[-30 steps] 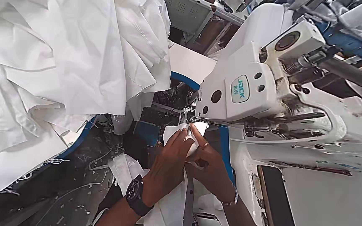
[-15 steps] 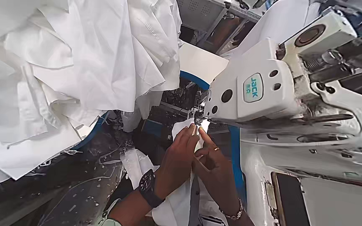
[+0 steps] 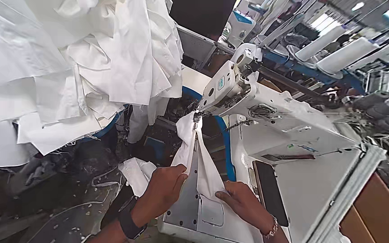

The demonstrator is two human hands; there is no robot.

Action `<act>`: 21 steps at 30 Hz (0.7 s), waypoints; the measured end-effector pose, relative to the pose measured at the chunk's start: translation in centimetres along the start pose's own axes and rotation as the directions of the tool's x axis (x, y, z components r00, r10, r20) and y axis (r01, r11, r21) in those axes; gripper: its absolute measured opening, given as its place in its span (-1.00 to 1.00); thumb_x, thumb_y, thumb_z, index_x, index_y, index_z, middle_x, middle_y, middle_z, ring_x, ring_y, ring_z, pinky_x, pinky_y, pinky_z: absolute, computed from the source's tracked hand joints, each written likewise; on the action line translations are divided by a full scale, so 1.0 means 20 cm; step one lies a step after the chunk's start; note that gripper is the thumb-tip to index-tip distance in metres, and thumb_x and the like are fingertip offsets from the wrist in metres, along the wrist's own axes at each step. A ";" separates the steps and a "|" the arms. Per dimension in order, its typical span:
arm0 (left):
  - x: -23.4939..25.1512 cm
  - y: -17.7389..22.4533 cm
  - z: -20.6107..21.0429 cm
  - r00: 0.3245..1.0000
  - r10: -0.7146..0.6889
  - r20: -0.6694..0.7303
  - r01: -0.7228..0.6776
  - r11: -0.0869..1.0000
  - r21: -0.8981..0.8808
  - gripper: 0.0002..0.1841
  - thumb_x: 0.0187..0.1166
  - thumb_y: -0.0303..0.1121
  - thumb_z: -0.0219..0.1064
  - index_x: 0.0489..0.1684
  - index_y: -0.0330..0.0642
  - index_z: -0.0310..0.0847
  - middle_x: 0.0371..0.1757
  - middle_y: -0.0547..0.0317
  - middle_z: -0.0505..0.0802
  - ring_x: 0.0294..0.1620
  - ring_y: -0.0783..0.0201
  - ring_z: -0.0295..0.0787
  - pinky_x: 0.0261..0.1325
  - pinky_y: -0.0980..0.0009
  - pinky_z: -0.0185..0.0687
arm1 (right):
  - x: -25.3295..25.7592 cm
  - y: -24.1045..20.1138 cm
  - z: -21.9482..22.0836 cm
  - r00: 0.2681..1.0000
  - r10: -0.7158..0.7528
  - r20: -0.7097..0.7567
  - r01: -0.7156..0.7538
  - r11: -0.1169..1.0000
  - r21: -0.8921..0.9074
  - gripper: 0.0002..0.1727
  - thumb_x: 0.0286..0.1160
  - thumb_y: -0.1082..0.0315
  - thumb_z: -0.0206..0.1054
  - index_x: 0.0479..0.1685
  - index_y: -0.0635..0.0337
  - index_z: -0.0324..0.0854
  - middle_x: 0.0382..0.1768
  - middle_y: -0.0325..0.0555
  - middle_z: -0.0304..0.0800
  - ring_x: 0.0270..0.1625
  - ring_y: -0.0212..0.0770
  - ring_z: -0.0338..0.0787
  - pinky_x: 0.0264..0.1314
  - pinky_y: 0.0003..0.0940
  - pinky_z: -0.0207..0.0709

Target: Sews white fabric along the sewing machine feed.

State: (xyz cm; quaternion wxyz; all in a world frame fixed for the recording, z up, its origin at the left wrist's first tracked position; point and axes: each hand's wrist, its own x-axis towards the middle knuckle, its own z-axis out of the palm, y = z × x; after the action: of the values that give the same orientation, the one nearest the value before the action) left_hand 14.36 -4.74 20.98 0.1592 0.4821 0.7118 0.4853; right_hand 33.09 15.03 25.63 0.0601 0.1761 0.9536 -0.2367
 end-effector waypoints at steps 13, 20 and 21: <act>0.09 -0.09 0.11 0.984 0.065 -0.166 -0.052 0.995 0.083 -0.74 0.53 -0.24 0.25 -0.44 -0.24 0.69 -0.86 0.12 0.52 -0.84 0.08 0.58 -0.77 0.17 0.42 | 0.20 -0.59 -0.15 0.946 0.179 0.271 -0.071 0.928 -0.366 -0.62 0.58 0.22 0.26 -0.45 0.39 0.71 -0.61 0.24 0.71 -0.42 0.32 0.81 -0.39 0.24 0.52; 0.16 -0.10 0.09 0.990 0.076 -0.118 -0.066 0.994 0.083 -0.77 0.52 -0.25 0.29 -0.43 -0.22 0.67 -0.86 0.14 0.50 -0.84 0.12 0.57 -0.75 0.22 0.41 | 0.24 -0.52 -0.16 0.963 0.118 0.244 -0.031 0.942 -0.333 -0.65 0.51 0.25 0.26 -0.52 0.35 0.69 -0.70 0.14 0.64 -0.53 0.25 0.78 -0.50 0.18 0.48; 0.17 -0.10 0.07 0.992 0.085 -0.097 -0.078 0.994 0.074 -0.78 0.50 -0.25 0.30 -0.43 -0.22 0.66 -0.86 0.15 0.49 -0.84 0.12 0.55 -0.75 0.23 0.40 | 0.26 -0.50 -0.15 0.947 0.134 0.290 -0.043 0.953 -0.301 -0.64 0.55 0.24 0.24 -0.51 0.35 0.67 -0.68 0.16 0.65 -0.49 0.27 0.77 -0.45 0.21 0.47</act>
State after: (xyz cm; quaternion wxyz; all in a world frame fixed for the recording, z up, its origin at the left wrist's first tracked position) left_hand 12.62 -1.32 19.38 0.0866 0.4913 0.7151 0.4897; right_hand 24.47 9.84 31.51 0.2436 0.1696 0.9479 -0.1157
